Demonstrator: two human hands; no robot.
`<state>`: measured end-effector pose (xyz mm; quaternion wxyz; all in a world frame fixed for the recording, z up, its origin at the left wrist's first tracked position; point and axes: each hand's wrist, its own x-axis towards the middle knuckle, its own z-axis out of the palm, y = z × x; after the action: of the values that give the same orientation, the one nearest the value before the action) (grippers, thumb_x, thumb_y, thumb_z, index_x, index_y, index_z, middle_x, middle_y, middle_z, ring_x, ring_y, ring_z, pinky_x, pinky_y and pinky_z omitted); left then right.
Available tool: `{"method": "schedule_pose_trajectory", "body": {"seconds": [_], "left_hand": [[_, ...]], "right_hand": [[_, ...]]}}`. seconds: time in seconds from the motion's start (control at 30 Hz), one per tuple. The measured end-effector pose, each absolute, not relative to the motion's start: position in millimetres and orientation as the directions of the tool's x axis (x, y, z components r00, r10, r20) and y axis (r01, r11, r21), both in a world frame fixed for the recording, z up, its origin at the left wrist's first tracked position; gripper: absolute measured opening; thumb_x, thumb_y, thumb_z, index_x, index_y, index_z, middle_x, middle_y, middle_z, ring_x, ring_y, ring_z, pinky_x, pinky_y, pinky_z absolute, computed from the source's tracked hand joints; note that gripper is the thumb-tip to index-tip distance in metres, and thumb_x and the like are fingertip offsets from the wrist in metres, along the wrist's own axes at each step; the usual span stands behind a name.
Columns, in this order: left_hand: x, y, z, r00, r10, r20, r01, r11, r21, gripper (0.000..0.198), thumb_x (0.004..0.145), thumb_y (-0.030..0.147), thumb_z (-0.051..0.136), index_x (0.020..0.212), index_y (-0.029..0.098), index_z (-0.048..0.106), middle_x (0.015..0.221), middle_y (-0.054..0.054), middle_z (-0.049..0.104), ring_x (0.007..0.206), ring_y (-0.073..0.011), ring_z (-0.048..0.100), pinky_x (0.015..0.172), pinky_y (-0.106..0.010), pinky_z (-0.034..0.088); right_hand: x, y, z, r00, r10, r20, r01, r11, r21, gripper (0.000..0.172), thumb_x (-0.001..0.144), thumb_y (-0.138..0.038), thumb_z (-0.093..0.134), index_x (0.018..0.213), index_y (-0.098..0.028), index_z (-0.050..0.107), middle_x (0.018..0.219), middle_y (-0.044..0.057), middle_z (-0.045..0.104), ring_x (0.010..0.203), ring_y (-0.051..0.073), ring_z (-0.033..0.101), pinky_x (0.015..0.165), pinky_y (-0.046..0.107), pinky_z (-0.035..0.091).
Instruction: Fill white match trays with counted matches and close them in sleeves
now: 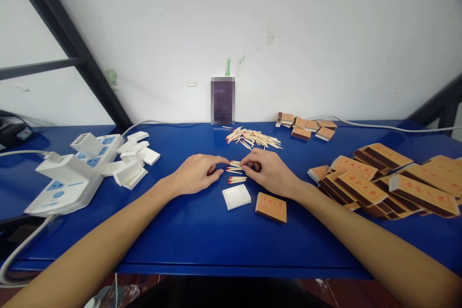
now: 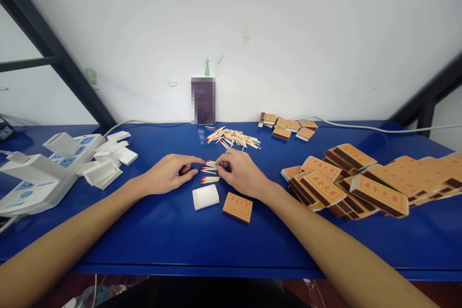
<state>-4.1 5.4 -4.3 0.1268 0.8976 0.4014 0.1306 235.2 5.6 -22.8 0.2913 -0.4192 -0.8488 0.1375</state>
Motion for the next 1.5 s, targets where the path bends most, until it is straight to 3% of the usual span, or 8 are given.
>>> {"method": "schedule_pose_trajectory", "body": {"seconds": [1.07, 1.5], "left_hand": [[-4.2, 4.7, -4.8, 0.653, 0.745, 0.135, 0.679, -0.654, 0.333, 0.029, 0.093, 0.025, 0.05, 0.116, 0.022, 0.067, 0.071, 0.002, 0.062, 0.06, -0.012, 0.054, 0.061, -0.024, 0.036], [-4.7, 5.9, -6.4, 0.65, 0.747, 0.136, 0.685, -0.655, 0.32, 0.031, 0.095, 0.028, 0.049, 0.122, 0.023, 0.061, 0.068, 0.004, 0.058, 0.06, -0.0124, 0.054, 0.06, -0.025, 0.035]], "right_hand": [[234.3, 5.9, -20.7, -0.471, 0.822, 0.321, 0.621, 0.567, -0.541, 0.014, 0.086, -0.032, 0.067, 0.084, -0.02, 0.073, 0.075, 0.001, 0.059, 0.063, 0.011, 0.049, 0.062, 0.026, 0.038], [235.6, 6.5, -21.1, -0.476, 0.828, 0.297, 0.595, 0.552, -0.584, 0.011, 0.085, -0.03, 0.068, 0.082, -0.021, 0.074, 0.075, 0.0, 0.059, 0.061, 0.01, 0.047, 0.059, 0.026, 0.037]]}}
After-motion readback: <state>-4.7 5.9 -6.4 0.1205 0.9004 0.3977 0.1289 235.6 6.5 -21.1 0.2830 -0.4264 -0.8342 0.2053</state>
